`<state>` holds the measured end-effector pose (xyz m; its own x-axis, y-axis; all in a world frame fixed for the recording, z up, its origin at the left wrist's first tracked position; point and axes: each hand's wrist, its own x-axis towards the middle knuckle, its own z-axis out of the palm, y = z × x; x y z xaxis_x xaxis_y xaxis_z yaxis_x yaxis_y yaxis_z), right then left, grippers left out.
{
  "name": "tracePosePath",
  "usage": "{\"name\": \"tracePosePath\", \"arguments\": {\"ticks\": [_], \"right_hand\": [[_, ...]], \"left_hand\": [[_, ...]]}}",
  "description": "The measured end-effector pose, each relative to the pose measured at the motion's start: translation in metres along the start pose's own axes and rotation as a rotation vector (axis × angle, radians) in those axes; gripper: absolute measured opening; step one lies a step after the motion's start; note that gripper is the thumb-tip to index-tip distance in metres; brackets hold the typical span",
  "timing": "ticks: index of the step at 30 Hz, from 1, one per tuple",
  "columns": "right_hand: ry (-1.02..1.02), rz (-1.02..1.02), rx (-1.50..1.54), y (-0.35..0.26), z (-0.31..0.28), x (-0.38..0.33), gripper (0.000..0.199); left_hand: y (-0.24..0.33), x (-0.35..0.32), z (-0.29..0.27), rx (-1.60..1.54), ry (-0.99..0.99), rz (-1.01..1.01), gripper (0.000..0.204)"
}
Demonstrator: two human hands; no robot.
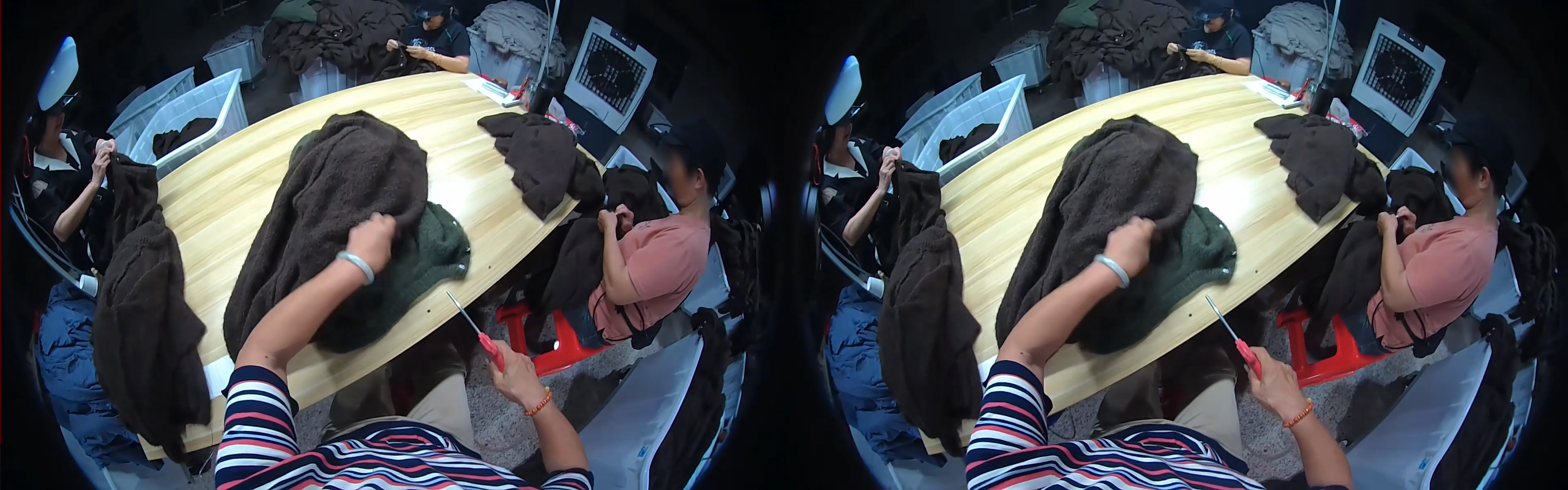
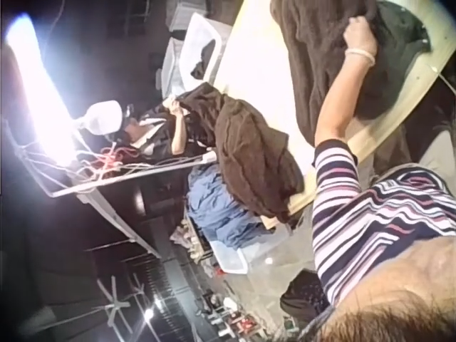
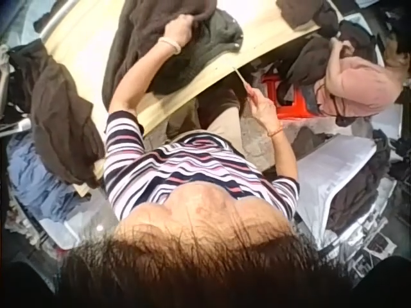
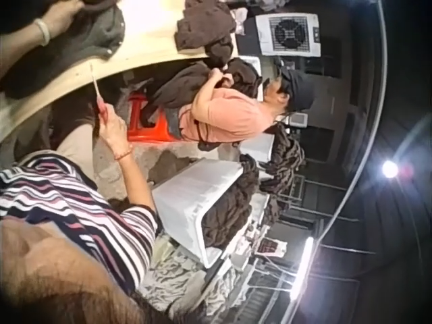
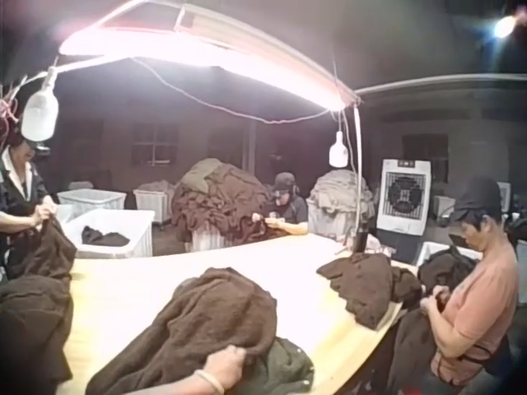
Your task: Trim excess threads and fabric from garments using a pair of scissors.
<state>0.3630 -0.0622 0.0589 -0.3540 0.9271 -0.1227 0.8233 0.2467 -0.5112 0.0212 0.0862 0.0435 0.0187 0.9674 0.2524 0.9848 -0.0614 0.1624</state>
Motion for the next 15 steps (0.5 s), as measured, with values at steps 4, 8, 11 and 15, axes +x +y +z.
{"name": "tracePosePath", "arguments": {"ticks": [4, 8, 11, 15], "right_hand": [[0.028, 0.012, -0.006, 0.018, -0.004, -0.003, 0.037], [0.005, 0.019, 0.082, 0.021, 0.0, 0.007, 0.033], [-0.032, -0.032, 0.074, 0.012, 0.012, 0.03, 0.032], [-0.06, -0.145, 0.092, -0.004, 0.019, 0.046, 0.032]], "left_hand": [[-0.122, 0.04, -0.073, -0.966, 0.615, -0.511, 0.018], [-0.237, -0.053, -0.082, -1.341, 0.56, -0.81, 0.026], [-0.269, -0.137, -0.027, -1.182, 0.285, -0.95, 0.029], [-0.2, -0.159, -0.05, -0.695, 0.554, -0.67, 0.05]]}}
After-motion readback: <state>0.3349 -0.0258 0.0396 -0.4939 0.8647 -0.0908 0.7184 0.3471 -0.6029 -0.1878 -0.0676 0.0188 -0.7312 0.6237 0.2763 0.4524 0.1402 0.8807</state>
